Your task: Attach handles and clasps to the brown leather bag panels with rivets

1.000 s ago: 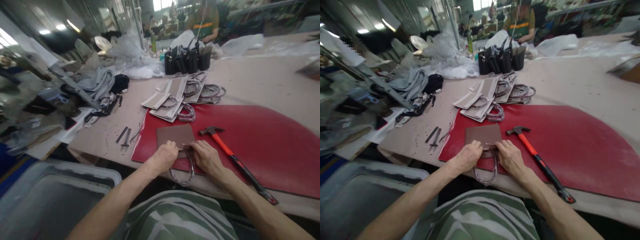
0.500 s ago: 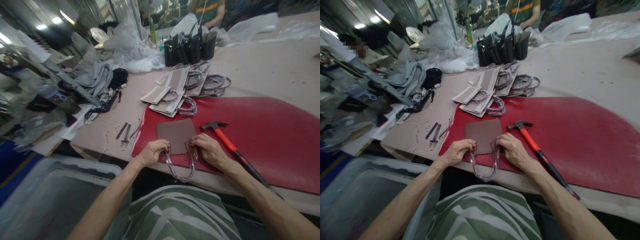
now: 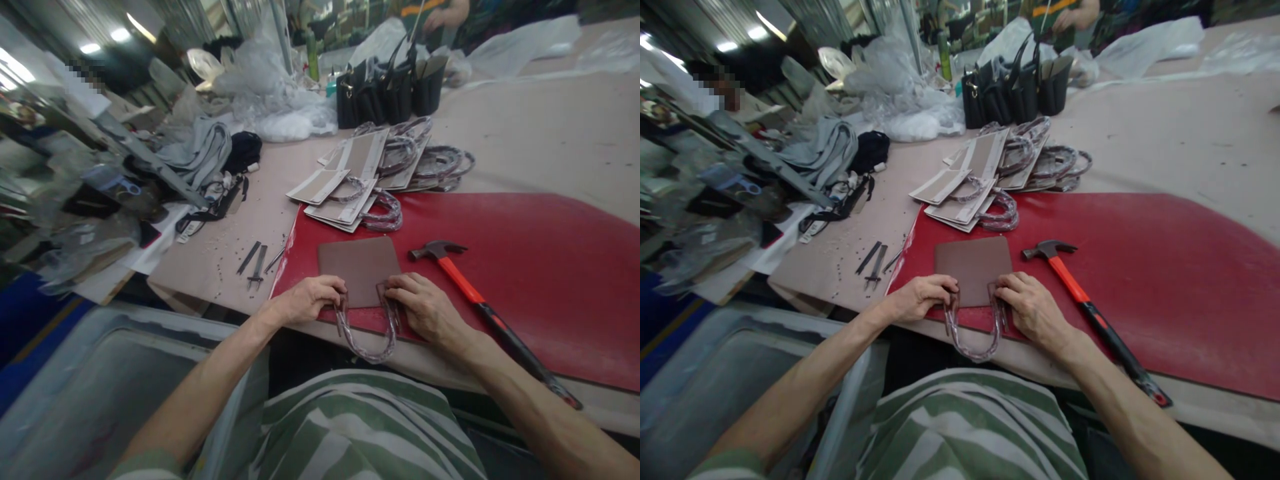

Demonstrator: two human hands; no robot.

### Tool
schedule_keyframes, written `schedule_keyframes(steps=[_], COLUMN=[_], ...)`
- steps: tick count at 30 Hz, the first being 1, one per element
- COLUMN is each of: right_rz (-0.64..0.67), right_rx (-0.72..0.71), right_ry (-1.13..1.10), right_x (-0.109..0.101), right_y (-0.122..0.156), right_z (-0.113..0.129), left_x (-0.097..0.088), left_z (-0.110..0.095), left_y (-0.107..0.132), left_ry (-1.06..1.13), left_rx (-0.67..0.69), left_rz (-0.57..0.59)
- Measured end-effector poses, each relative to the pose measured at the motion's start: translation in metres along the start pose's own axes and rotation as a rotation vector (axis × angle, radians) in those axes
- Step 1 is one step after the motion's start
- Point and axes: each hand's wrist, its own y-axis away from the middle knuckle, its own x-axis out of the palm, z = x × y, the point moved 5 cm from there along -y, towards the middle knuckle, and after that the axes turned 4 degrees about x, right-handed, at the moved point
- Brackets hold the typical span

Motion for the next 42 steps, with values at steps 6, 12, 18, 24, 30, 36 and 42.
schedule_keyframes(steps=[6,12,18,24,30,36,42], right_rz=[-0.026,-0.055,-0.042,-0.059,-0.127,-0.214,-0.147], right_rx=[0.161,0.197,0.200,0.272,0.232,0.196,0.183], right_ry=[-0.069,-0.010,0.048,0.076,0.072,0.040,0.067], right_x=[0.003,0.007,0.010,0.011,0.011,0.030,0.035], right_y=[0.012,0.015,0.012,0.005,0.005,0.011,0.017], right_z=[0.011,0.016,0.016,0.011,0.001,-0.027,-0.033], left_x=[0.015,0.015,0.013,0.015,0.013,-0.002,-0.076], left_z=[-0.012,-0.013,-0.005,-0.005,-0.007,0.006,0.044], left_y=[0.012,0.016,0.016,0.013,0.007,0.021,0.085], left_ry=[-0.146,-0.307,-0.337,-0.305,-0.278,-0.238,-0.579], left_rx=[0.054,-0.070,-0.066,-0.070,-0.075,-0.130,-0.791], left_rz=[-0.187,-0.129,-0.138,-0.190,-0.201,-0.374,-0.632])
